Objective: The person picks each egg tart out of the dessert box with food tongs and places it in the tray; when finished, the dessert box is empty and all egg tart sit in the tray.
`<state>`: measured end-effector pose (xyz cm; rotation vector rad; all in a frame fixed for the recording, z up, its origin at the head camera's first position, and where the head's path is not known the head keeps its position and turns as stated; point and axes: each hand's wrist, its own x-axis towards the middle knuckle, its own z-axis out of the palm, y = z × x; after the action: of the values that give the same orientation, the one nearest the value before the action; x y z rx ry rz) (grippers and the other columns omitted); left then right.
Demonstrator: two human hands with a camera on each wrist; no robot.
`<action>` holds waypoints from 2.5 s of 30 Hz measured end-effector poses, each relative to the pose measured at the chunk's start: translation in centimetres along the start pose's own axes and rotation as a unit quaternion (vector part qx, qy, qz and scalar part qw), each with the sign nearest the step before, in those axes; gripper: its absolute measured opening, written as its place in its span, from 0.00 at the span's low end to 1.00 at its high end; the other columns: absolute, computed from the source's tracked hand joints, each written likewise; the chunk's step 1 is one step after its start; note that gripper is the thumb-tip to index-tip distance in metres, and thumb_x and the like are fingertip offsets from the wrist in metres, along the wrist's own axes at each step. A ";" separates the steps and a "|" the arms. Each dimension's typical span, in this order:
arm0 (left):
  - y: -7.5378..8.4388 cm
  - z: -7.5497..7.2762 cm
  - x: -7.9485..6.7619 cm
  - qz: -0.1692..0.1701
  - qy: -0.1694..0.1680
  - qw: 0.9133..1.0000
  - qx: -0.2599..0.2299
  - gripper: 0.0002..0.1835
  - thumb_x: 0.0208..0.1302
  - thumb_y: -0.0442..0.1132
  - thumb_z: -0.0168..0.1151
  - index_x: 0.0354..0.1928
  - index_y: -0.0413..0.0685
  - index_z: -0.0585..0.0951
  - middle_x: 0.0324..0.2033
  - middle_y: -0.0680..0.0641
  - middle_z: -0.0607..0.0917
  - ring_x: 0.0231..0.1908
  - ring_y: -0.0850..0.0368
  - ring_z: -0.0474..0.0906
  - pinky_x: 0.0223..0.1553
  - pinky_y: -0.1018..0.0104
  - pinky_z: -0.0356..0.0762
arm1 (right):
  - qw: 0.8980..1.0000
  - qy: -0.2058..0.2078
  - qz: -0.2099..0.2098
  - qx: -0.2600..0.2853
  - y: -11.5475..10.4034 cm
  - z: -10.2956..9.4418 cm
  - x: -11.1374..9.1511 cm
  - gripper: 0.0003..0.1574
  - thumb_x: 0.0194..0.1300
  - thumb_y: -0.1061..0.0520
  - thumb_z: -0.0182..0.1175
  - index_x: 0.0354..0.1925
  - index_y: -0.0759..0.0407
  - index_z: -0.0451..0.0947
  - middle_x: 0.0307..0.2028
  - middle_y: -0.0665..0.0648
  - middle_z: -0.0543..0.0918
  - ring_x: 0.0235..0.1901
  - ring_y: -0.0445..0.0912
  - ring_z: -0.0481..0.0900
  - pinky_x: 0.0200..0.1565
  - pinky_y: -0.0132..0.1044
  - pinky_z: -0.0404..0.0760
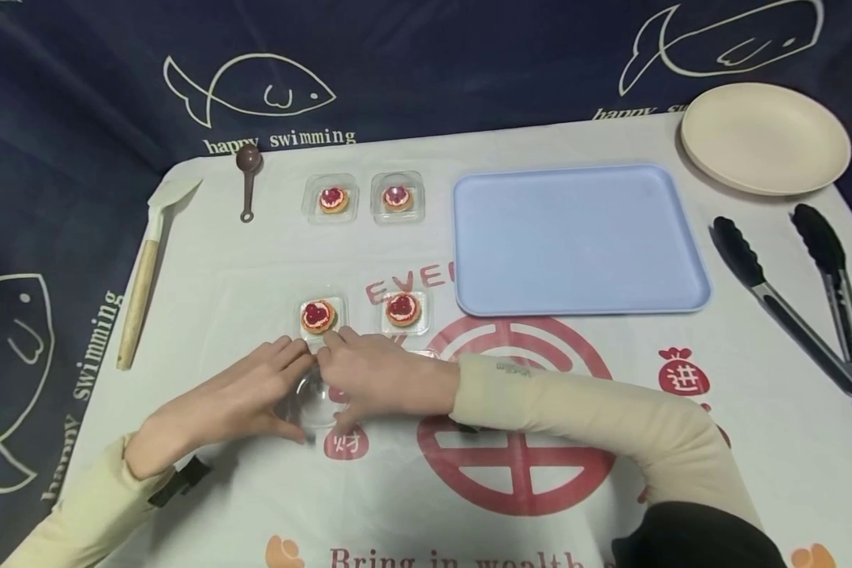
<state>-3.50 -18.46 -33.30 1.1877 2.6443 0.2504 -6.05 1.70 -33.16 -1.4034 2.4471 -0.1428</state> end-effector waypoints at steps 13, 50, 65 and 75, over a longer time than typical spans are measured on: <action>0.4 0.3 -0.2 -0.033 -0.013 0.999 0.006 0.47 0.33 0.62 0.79 0.53 0.39 0.74 0.44 0.47 0.76 0.44 0.52 0.70 0.43 0.56 0.75 | 1.000 0.017 -0.019 0.005 0.5 -0.3 -0.6 0.47 0.48 0.25 0.67 0.48 0.61 0.77 0.37 0.52 0.75 0.36 0.44 0.71 0.34 0.34 0.76; -5.9 -2.2 16.3 -0.250 0.186 0.814 -0.490 0.46 0.64 0.24 0.58 0.75 0.34 0.40 0.74 0.35 0.53 0.74 0.46 0.51 0.73 0.62 0.52 | 0.917 0.160 0.215 0.295 20.1 -6.3 -2.0 0.39 0.68 0.48 0.59 0.67 0.70 0.63 0.62 0.69 0.71 0.61 0.59 0.70 0.62 0.52 0.69; -6.3 -0.6 20.5 -0.311 0.206 0.824 -0.428 0.47 0.59 0.23 0.55 0.74 0.31 0.38 0.75 0.34 0.45 0.75 0.46 0.41 0.74 0.65 0.40 | 0.940 0.060 0.204 0.266 22.6 -6.5 2.0 0.54 0.60 0.50 0.67 0.72 0.68 0.52 0.68 0.71 0.63 0.65 0.62 0.66 0.67 0.52 0.64; -7.2 -0.1 21.7 -0.303 0.215 0.821 -0.433 0.54 0.58 0.25 0.61 0.76 0.38 0.35 0.76 0.38 0.49 0.75 0.50 0.44 0.74 0.68 0.39 | 0.941 0.042 0.204 0.268 23.3 -6.7 3.3 0.50 0.58 0.52 0.70 0.70 0.67 0.59 0.65 0.67 0.68 0.64 0.59 0.67 0.66 0.50 0.66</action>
<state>-22.62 -6.84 -37.98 -0.0272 2.5162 1.5152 -28.89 10.35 -33.14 -0.6598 2.4391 -0.7185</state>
